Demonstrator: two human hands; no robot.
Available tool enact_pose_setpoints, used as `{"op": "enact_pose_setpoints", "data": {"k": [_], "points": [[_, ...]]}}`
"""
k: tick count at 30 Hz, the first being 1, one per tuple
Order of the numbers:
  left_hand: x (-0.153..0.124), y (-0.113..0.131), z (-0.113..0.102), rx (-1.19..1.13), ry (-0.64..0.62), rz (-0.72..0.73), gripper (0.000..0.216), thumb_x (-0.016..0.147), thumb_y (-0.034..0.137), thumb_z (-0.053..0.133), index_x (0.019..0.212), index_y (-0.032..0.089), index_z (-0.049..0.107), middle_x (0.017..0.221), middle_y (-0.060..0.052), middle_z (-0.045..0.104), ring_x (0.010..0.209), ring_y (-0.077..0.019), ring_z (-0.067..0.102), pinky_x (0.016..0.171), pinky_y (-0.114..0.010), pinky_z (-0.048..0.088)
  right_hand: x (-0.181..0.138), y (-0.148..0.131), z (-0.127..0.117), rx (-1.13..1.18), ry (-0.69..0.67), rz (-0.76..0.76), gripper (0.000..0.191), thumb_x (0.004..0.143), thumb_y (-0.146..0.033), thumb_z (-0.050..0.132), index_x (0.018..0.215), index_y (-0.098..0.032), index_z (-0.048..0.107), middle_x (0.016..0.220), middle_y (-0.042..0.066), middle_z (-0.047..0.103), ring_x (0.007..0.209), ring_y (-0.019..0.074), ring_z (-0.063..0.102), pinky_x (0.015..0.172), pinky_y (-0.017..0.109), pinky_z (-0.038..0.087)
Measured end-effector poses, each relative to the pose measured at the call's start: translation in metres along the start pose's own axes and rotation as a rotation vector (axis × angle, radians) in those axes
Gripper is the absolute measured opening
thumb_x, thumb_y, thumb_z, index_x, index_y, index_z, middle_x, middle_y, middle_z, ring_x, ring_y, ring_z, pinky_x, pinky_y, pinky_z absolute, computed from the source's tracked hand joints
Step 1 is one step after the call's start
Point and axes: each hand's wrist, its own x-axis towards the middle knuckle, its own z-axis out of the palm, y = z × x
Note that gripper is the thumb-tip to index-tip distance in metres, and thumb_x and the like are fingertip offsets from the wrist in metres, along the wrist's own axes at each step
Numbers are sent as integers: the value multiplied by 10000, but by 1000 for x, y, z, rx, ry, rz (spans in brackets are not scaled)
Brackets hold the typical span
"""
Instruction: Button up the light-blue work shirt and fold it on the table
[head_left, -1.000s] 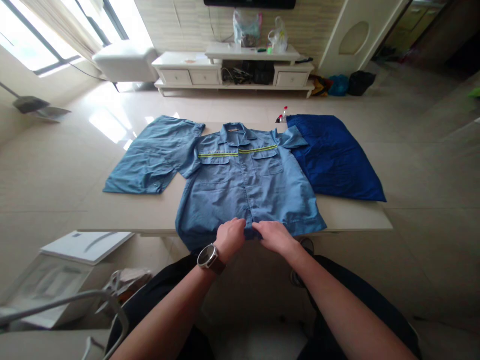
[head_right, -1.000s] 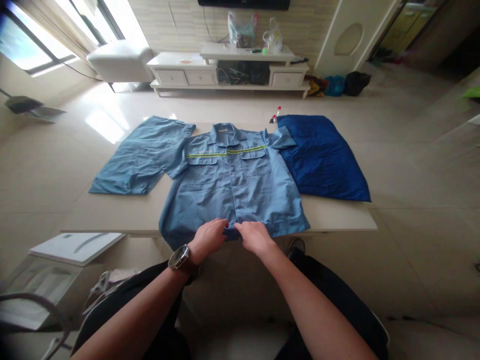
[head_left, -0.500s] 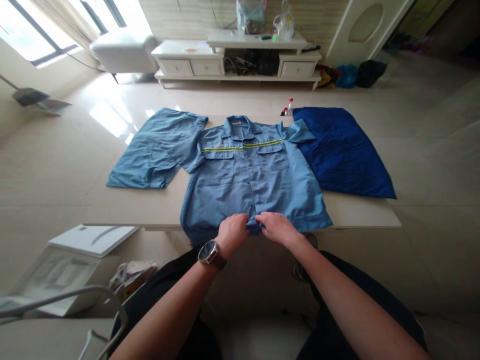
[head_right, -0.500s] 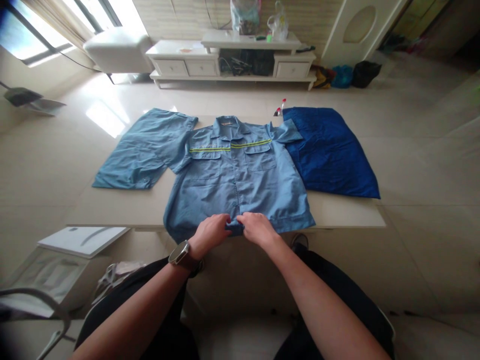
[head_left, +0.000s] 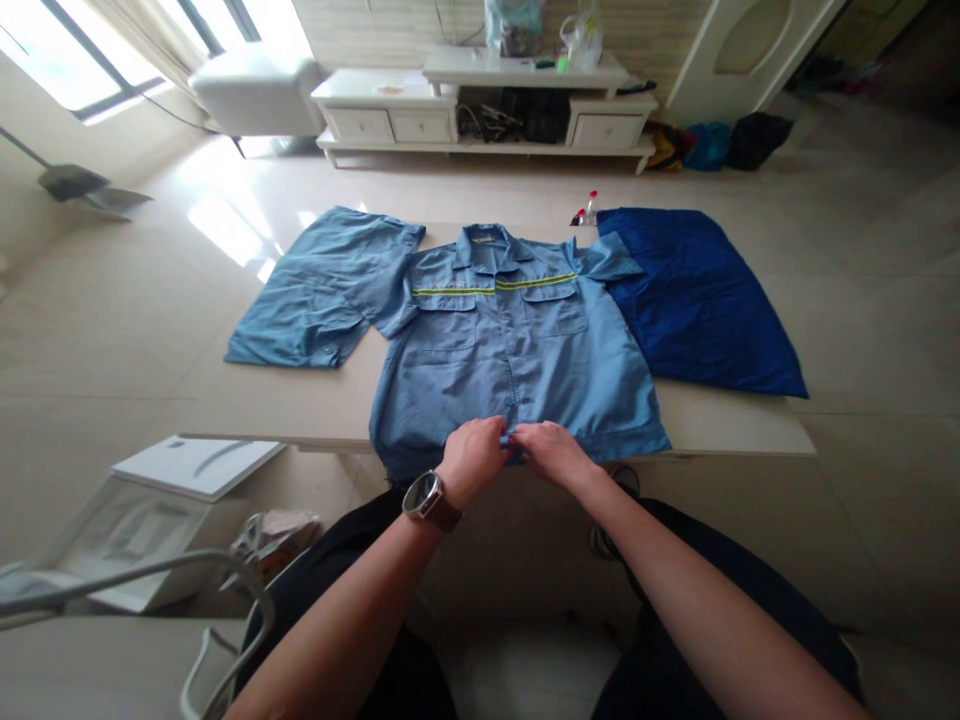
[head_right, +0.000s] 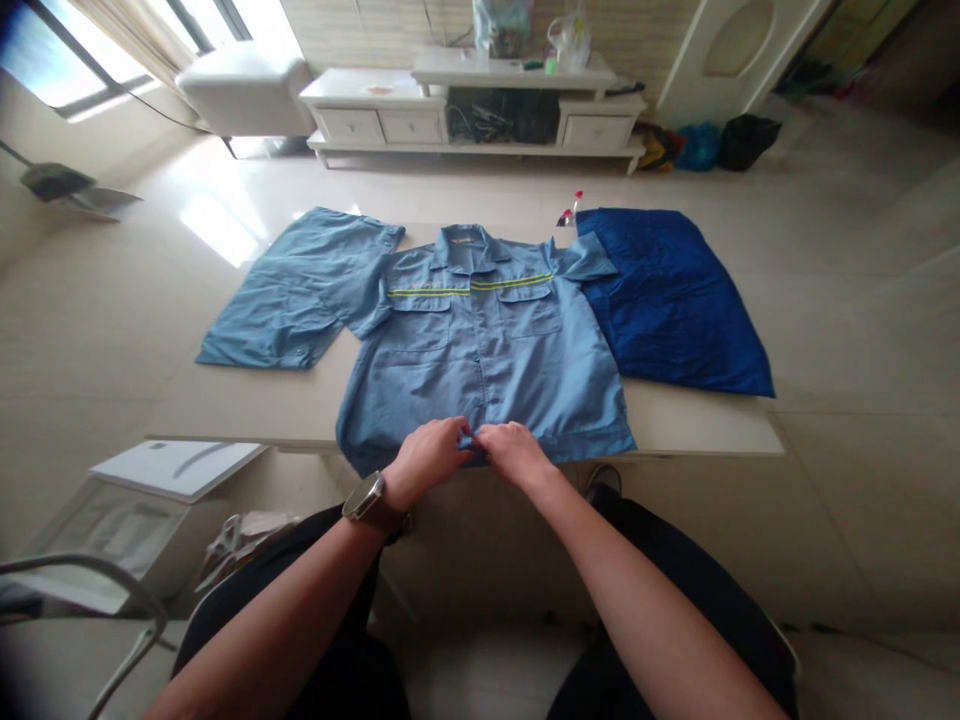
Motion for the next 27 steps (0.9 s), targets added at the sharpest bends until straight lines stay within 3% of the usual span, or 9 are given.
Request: {"op": "enact_pose_setpoints", "data": {"k": [7, 14, 21, 23, 25, 27], "points": [[1, -3, 0, -44, 38, 8, 291, 900, 261, 671, 1186, 212, 697, 1168, -93, 769, 1116, -283, 708, 903, -337, 512, 1, -1, -1, -42, 23, -37, 259, 1039, -219, 504, 1036, -236, 762, 1047, 69, 737, 883, 206, 703, 756, 295, 449], [-1, -4, 1, -65, 16, -9, 295, 903, 300, 674, 1185, 219, 694, 1143, -107, 766, 1072, -298, 710, 850, -343, 493, -5, 2, -12, -13, 77, -6, 213, 987, -138, 520, 1048, -208, 713, 1086, 77, 728, 878, 201, 680, 764, 298, 430], [6, -5, 0, -136, 113, 17, 172, 812, 327, 733, 938, 220, 686, 931, -81, 749, 899, -261, 690, 729, -314, 425, -11, 7, -34, 138, 217, 107, 160, 960, -138, 561, 1021, -214, 687, 1054, 58, 711, 899, 198, 660, 795, 293, 428], [6, -2, 1, -249, 45, 11, 203, 797, 395, 742, 782, 212, 654, 780, -63, 706, 777, -247, 667, 668, -312, 400, -10, 10, -36, 175, 273, 146, 141, 960, -146, 567, 1006, -220, 678, 1053, 50, 707, 885, 197, 657, 772, 294, 421], [3, 6, 5, -480, -166, -19, 316, 828, 467, 705, 677, 206, 608, 654, -46, 645, 626, -213, 620, 603, -309, 382, -9, 11, -36, 204, 322, 175, 123, 960, -151, 570, 971, -224, 669, 1036, 44, 703, 878, 199, 652, 753, 295, 413], [-4, 18, 13, -855, -353, -116, 315, 876, 479, 651, 741, 197, 614, 676, -38, 649, 557, -187, 608, 559, -298, 388, -8, 13, -37, 236, 360, 195, 114, 960, -153, 573, 940, -225, 659, 1012, 40, 698, 881, 204, 649, 751, 296, 410]]}}
